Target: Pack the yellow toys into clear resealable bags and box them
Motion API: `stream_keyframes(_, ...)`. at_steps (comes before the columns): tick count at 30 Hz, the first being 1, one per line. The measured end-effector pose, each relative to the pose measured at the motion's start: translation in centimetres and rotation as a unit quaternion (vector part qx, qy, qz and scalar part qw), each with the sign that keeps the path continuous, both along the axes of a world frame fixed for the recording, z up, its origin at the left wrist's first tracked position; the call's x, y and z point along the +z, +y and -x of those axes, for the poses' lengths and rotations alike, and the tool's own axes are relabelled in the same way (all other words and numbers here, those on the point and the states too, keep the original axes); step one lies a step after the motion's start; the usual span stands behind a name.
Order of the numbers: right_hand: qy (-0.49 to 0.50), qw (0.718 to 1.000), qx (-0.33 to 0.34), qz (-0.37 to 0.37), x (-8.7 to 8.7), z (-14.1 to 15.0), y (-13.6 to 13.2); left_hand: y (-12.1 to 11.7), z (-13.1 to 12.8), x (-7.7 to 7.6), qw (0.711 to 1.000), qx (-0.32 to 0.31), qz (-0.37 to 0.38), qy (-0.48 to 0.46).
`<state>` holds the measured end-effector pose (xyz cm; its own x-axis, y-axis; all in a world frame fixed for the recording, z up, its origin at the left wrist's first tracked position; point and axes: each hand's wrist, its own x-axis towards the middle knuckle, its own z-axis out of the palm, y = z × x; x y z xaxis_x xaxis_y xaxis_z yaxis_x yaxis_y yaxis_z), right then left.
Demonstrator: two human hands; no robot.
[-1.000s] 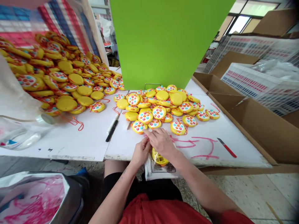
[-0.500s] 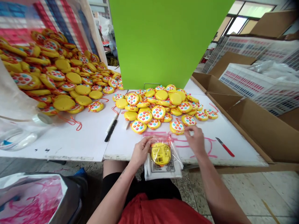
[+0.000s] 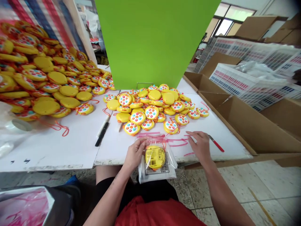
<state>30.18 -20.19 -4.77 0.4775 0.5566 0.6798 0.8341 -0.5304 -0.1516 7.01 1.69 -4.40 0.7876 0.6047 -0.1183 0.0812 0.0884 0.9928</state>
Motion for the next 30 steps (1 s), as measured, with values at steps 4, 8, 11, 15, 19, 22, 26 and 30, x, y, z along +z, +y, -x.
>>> stream_keyframes(4,-0.053,0.995,0.036,0.07,1.2,1.6,4.8,0.0,0.1,0.0,1.0,0.002,-0.016,0.008)
stream_keyframes(8,-0.078,0.992,0.044,0.084,1.5,2.5,6.9,-0.1,0.1,-0.2,1.0,0.002,-0.01,-0.006)
stream_keyframes(11,-0.089,0.993,0.02,0.075,1.2,2.1,4.9,-0.1,0.1,-0.2,1.0,0.001,-0.009,-0.014)
stream_keyframes(15,-0.059,0.992,-0.066,0.092,-0.2,1.0,-0.4,0.0,0.1,-0.1,1.0,0.005,-0.012,-0.009)
stream_keyframes(19,0.047,0.988,-0.032,0.142,-0.8,0.0,-4.5,0.1,0.0,-0.2,1.0,0.005,0.015,-0.017)
stream_keyframes(22,0.067,0.995,-0.059,0.038,0.7,0.0,-4.7,0.1,0.0,-0.5,0.999,-0.002,0.037,-0.025)
stream_keyframes(26,0.078,0.995,-0.035,-0.059,2.7,1.5,-0.8,0.1,0.0,-0.9,0.998,-0.006,0.05,-0.032)
stream_keyframes(30,0.203,0.972,0.121,0.018,2.0,4.7,5.2,0.2,0.1,-0.9,0.998,-0.003,0.052,-0.042)
